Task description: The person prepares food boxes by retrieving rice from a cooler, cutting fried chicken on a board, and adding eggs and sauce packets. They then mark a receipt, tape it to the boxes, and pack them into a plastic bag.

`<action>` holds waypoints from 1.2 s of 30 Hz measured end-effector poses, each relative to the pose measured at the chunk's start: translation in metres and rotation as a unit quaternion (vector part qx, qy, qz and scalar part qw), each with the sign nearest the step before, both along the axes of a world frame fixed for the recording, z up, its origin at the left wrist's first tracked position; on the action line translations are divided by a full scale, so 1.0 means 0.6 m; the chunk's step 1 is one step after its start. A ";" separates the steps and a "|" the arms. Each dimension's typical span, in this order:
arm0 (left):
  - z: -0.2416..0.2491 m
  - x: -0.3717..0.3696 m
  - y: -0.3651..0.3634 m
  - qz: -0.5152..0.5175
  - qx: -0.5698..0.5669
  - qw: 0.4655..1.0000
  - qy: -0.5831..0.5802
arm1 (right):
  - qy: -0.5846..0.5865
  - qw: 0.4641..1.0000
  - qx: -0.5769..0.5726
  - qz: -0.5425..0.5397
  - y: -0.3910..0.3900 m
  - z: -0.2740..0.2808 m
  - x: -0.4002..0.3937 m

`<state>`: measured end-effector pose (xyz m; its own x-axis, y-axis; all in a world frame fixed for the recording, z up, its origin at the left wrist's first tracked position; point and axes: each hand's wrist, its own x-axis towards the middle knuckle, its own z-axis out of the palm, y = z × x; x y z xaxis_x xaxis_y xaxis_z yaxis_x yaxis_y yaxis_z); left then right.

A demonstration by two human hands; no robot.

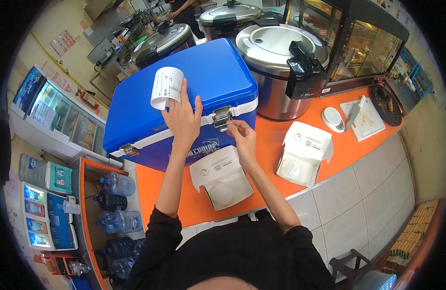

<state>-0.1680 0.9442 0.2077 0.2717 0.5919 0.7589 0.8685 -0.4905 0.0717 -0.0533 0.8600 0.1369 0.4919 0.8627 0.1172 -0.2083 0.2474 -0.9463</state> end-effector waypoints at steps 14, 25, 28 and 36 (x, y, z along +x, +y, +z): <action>0.000 0.002 -0.001 0.008 0.024 1.000 -0.009 | 0.162 0.984 0.078 -0.022 0.010 0.114 -0.023; 0.019 -0.026 -0.017 -0.089 -0.038 0.995 0.032 | 0.113 0.951 0.276 -0.080 0.010 0.091 -0.048; 0.023 -0.038 -0.015 -0.152 -0.080 0.982 0.079 | 0.047 0.961 0.193 -0.195 0.013 0.055 -0.037; 0.020 -0.039 -0.013 -0.155 -0.087 0.981 0.072 | 0.088 0.972 0.164 -0.144 0.012 0.002 -0.047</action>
